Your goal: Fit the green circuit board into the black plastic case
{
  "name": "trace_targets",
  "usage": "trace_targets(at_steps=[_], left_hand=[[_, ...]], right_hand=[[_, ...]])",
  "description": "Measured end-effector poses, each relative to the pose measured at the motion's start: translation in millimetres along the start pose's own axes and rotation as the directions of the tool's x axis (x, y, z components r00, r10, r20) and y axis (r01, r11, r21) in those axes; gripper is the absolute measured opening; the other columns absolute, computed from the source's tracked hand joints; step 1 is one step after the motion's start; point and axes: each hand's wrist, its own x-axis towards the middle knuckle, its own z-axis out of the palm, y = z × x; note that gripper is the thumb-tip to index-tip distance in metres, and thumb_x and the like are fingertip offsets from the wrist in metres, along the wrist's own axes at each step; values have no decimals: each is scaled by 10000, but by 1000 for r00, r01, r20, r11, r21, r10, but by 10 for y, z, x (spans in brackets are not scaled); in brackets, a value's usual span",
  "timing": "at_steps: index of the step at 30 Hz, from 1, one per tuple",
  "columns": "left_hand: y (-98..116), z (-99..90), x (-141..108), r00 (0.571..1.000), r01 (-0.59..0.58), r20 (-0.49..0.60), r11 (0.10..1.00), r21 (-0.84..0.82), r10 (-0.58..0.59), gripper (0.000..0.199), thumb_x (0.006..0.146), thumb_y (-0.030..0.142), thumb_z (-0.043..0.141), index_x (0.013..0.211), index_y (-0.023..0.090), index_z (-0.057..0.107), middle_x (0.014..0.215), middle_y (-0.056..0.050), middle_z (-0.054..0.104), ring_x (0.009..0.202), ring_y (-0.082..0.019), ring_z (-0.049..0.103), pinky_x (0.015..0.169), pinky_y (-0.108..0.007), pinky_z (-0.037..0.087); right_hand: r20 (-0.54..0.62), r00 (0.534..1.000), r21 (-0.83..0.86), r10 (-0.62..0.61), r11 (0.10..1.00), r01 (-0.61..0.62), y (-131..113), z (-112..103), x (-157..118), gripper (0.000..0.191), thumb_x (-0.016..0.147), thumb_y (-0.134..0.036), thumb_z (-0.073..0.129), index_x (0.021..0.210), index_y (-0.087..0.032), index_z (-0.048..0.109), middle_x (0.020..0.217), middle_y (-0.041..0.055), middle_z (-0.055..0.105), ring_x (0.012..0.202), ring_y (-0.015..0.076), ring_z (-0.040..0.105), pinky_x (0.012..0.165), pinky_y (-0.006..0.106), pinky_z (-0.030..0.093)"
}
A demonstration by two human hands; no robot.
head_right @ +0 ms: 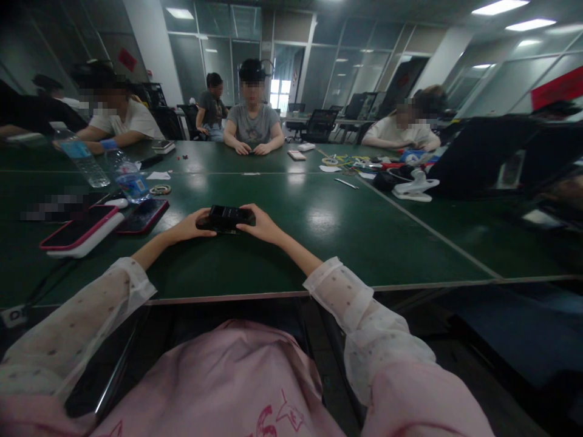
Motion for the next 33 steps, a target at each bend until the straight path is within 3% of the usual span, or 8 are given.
trace_targets(at_steps=[3,11,20,33], left_hand=[[3,6,-9,1000,26,-7,1000,-17,-26,985,660,396,790,1463,197,255,1357,-180,502,1284,-306,471,1058,-486,370],[-28,-9,-6,1000,9,25,999,-32,-9,862,687,412,768,1420,222,355,1348,-137,525,1276,-288,483,1083,-477,355],[46,-7,-5,999,-20,36,1000,14,20,660,724,412,733,1294,190,484,1266,-103,592,1180,-272,556,1055,-463,390],[38,-7,4,1000,6,28,999,39,-7,610,707,411,743,1223,168,525,1212,-97,619,1129,-261,582,1023,-446,419]], right_hand=[[45,999,-54,1,999,1,24,23,-28,665,749,-453,719,1306,-220,440,1241,115,532,1096,260,563,955,484,482],[59,998,-44,34,999,-32,58,42,-40,685,740,-491,715,1301,-205,446,1264,133,523,1106,273,563,934,483,490],[28,998,6,63,998,-63,94,54,-29,568,768,-449,698,1241,-212,491,1197,102,585,1053,248,603,885,449,515],[44,999,-3,24,1000,-24,39,32,-27,477,774,-402,705,1175,-205,539,1129,78,626,1021,228,615,905,418,495]])
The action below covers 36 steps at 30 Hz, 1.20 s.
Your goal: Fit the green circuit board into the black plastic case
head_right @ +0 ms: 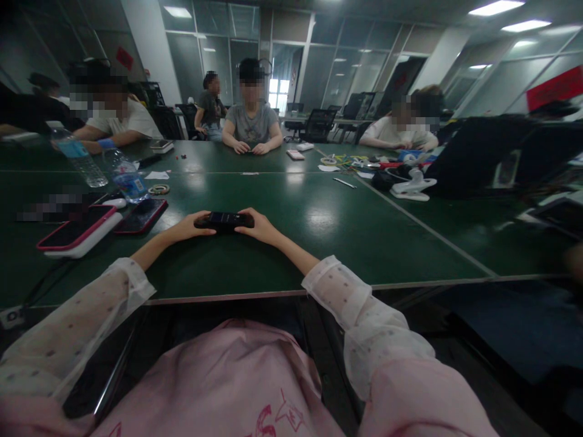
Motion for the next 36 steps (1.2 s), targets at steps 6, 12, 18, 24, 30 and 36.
trace_targets(at_steps=[6,12,18,24,30,36], left_hand=[[24,-13,-9,1000,-13,9,1000,17,13,589,720,418,736,1219,178,536,1220,-92,615,1131,-265,575,1016,-446,419],[40,-15,-14,1000,-8,20,1000,12,8,588,721,415,734,1218,173,533,1223,-95,610,1119,-260,581,1006,-441,429],[8,-13,-9,1000,-17,14,1000,2,17,592,710,426,742,1207,179,534,1214,-95,613,1114,-264,586,1002,-446,434],[24,-3,-14,1000,-8,13,1000,-17,9,609,703,412,743,1220,175,525,1226,-105,609,1114,-266,591,1002,-454,434],[56,5,-17,1000,-14,20,999,-29,14,609,700,406,738,1219,166,528,1222,-109,613,1127,-260,586,1022,-447,418],[61,-8,-31,1000,13,7,1000,15,-13,628,700,402,746,1237,166,521,1240,-113,605,1136,-264,584,1020,-447,425]], right_hand=[[6,1000,-5,19,1000,-19,-25,-9,-1,479,765,-411,711,1162,-203,543,1117,78,625,1012,232,611,884,423,496],[20,1000,3,18,1000,-18,-22,-9,-4,528,747,-407,728,1187,-202,520,1146,86,606,1032,238,601,887,431,495],[21,1000,18,21,1000,-21,-7,-4,-10,537,740,-397,738,1179,-185,513,1137,92,607,1023,236,607,889,427,502],[0,999,33,34,999,-34,9,13,-5,509,730,-394,746,1143,-191,531,1105,78,617,1014,232,613,898,424,501],[-8,999,44,48,998,-47,51,23,-8,497,729,-402,744,1134,-204,535,1098,73,617,1012,234,615,904,437,498],[-46,996,82,74,994,-70,97,36,14,512,713,-422,750,1119,-194,537,1091,84,614,1011,245,610,913,454,493]])
